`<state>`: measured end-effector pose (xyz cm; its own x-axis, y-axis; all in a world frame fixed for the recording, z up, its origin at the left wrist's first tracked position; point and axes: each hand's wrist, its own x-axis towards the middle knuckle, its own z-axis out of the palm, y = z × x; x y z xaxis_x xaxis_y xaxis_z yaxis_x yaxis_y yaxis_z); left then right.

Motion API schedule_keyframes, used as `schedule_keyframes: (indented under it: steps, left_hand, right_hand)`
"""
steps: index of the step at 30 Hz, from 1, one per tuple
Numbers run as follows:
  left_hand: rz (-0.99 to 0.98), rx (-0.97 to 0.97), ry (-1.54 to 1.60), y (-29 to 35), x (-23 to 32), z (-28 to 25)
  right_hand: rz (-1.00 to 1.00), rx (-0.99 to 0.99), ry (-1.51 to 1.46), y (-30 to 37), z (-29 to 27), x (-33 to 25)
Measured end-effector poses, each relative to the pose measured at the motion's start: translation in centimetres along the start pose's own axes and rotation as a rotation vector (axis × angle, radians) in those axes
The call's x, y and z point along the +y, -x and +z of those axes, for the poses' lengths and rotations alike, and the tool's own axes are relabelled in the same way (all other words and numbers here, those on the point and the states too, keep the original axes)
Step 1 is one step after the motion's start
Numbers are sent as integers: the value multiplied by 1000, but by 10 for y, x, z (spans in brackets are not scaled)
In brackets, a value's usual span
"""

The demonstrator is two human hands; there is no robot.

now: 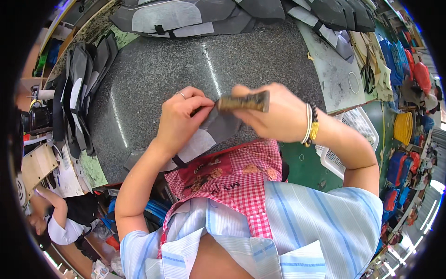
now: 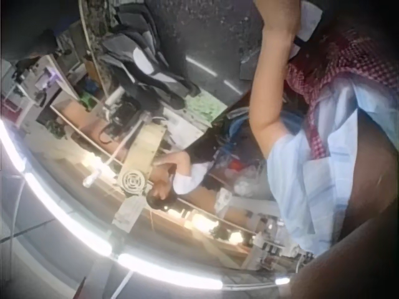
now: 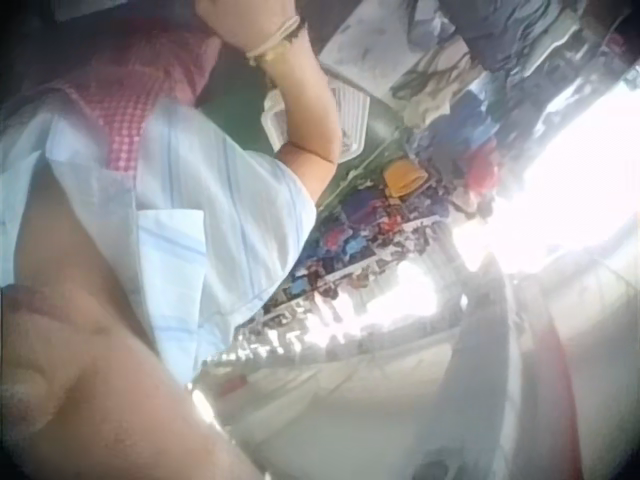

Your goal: The person places a plastic basket aside, arranges stacks of shoe components on the workbench, and then folds the edges of the pieces one by one and hammers them flat using a small hammer.

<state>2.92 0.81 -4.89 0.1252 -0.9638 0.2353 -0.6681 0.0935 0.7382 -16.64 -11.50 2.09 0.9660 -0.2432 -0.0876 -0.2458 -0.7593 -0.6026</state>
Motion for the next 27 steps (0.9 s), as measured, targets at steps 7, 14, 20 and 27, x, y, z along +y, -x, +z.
schedule_keyframes:
  steps: [7, 14, 20, 27]
  left_hand:
    - [-193, -129, 50, 7, 12, -26]
    - [68, -35, -377, 43, 31, -6]
    - [17, -21, -176, 60, 6, -26]
    - [-387, -197, 214, 69, 1, -62]
  right_hand:
    - [120, -213, 147, -21, -7, -2]
    - [-286, 34, 127, -36, 2, 4]
    - [-102, -114, 175, -30, 3, -22]
    - [-154, -211, 287, -29, 26, -35]
